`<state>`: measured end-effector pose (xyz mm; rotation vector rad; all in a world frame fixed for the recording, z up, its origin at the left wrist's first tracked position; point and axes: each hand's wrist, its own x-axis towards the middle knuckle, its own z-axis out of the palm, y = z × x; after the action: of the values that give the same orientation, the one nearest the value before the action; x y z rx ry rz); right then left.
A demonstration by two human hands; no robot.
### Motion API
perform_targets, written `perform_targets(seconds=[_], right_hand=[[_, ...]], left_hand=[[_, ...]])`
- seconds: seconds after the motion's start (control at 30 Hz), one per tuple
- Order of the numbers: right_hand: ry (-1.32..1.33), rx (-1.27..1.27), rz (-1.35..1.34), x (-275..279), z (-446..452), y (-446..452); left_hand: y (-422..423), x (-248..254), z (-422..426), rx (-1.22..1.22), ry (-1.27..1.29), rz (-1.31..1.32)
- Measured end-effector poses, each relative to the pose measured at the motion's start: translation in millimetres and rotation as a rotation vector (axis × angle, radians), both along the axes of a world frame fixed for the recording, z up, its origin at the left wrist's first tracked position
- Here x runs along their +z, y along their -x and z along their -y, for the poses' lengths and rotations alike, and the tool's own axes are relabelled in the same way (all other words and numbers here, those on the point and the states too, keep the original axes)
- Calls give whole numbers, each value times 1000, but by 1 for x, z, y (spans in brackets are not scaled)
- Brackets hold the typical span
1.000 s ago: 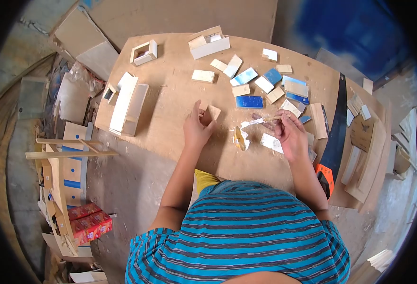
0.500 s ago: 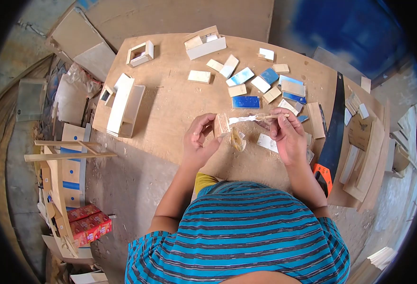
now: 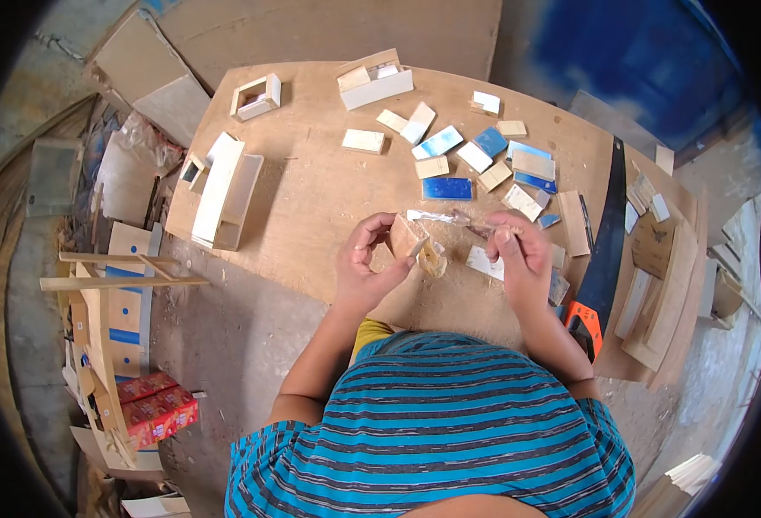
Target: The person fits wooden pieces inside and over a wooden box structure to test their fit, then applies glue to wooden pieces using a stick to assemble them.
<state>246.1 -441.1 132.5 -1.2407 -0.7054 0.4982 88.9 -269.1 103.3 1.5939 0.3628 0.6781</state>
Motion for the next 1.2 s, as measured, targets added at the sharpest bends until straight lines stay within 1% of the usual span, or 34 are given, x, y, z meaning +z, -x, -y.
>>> perform_targets(seconds=[0.07, 0.17, 0.27, 0.37, 0.47, 0.57, 0.67, 0.77, 0.8, 0.87, 0.97, 1.07, 1.17, 1.2], right_hand=[[48, -53, 310, 2, 0, 3], [-7, -76, 761, 12, -4, 5], [22, 7, 874, 12, 2, 6], [3, 16, 882, 17, 3, 5], [-33, -13, 788, 14, 2, -1], [-59, -13, 142, 0, 8, -1], [-198, -20, -352, -3, 5, -1], [-178, 37, -386, 0, 5, 1], [-164, 53, -387, 0, 6, 1], [-102, 65, -312, 2, 6, 3], [-45, 62, -272, 3, 1, 4], [4, 67, -281, 4, -9, 1], [29, 88, -327, 1, -17, -3], [32, 96, -347, 0, -19, -3]], left_hand=[[-1, -3, 0, 21, 42, 6], [-2, -5, 0, 63, 112, 11], [-2, -4, -1, 84, 122, -7], [-3, -2, -2, 99, 74, -21], [-4, 4, -2, 66, 145, -46], [-6, 11, 0, 33, 440, 42], [-5, 4, -5, -21, 868, 165], [-1, -5, -15, -82, 1059, 218], [-2, -6, -17, -80, 1087, 211], [-4, -7, -18, -78, 1144, 197], [-5, -8, -15, -64, 1160, 196], [-5, -10, -10, 53, 1204, 162], [-11, 9, 2, 82, 1232, 152], [-11, 9, 3, 17, 1240, 149]])
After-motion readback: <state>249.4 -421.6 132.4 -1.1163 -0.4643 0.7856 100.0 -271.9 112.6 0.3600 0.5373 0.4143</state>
